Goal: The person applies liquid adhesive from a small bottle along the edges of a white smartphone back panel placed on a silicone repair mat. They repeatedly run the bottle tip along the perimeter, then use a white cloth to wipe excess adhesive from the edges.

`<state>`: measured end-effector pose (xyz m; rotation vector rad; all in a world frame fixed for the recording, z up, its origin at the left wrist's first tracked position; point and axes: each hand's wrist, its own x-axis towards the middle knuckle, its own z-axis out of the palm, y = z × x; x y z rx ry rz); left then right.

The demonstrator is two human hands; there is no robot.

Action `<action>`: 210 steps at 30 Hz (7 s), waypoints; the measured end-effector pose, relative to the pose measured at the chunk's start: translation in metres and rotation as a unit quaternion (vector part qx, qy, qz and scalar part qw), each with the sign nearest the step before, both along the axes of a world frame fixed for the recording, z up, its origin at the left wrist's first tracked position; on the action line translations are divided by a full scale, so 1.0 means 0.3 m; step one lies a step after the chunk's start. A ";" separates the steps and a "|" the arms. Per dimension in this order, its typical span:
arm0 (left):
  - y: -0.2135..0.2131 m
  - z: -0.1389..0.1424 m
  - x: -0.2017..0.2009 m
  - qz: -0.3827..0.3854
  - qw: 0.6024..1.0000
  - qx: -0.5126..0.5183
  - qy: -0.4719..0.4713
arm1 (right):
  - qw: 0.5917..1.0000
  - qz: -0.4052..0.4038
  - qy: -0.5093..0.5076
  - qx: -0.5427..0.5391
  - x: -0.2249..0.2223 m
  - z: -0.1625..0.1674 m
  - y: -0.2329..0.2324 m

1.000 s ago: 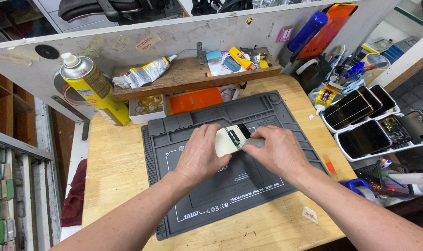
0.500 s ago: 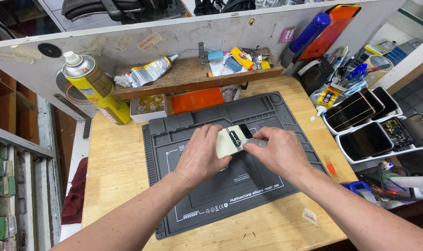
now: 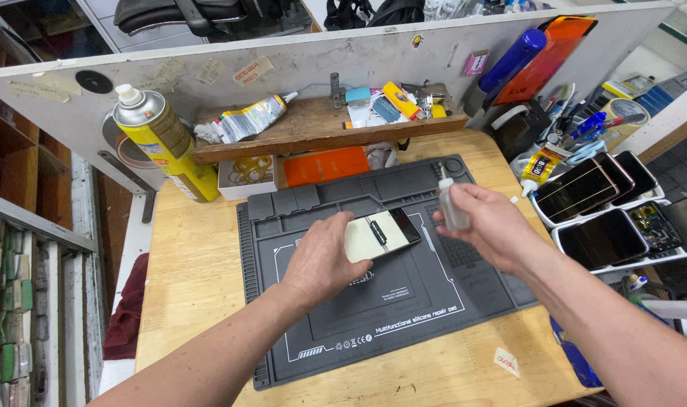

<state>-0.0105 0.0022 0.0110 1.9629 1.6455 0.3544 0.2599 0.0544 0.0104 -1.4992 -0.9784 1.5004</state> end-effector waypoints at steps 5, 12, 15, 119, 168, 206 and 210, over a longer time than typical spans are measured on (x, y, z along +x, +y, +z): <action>-0.016 -0.029 0.008 0.028 0.999 0.027 -0.038 | 0.972 0.041 -0.127 0.194 -0.020 -0.095 0.174; -0.036 -0.072 0.026 0.057 0.997 0.020 -0.044 | 0.914 0.063 -0.317 0.245 -0.131 -0.197 0.290; -0.033 -0.091 0.021 0.023 0.998 0.047 -0.025 | 0.888 0.075 -0.369 0.266 -0.120 -0.188 0.273; 0.080 -0.099 0.038 -0.024 0.994 -0.030 0.103 | 0.800 0.110 -0.576 0.127 -0.396 -0.165 -0.056; 0.083 -0.089 0.027 -0.026 0.997 -0.001 0.071 | 0.797 0.117 -0.577 0.135 -0.357 -0.134 -0.106; -0.010 -0.100 -0.109 0.277 0.883 -0.368 -0.088 | 0.815 0.276 -0.430 0.274 -0.195 -0.143 0.118; 0.002 -0.032 -0.128 0.106 0.975 -0.146 0.131 | 0.802 0.310 -0.468 0.203 -0.225 -0.101 0.116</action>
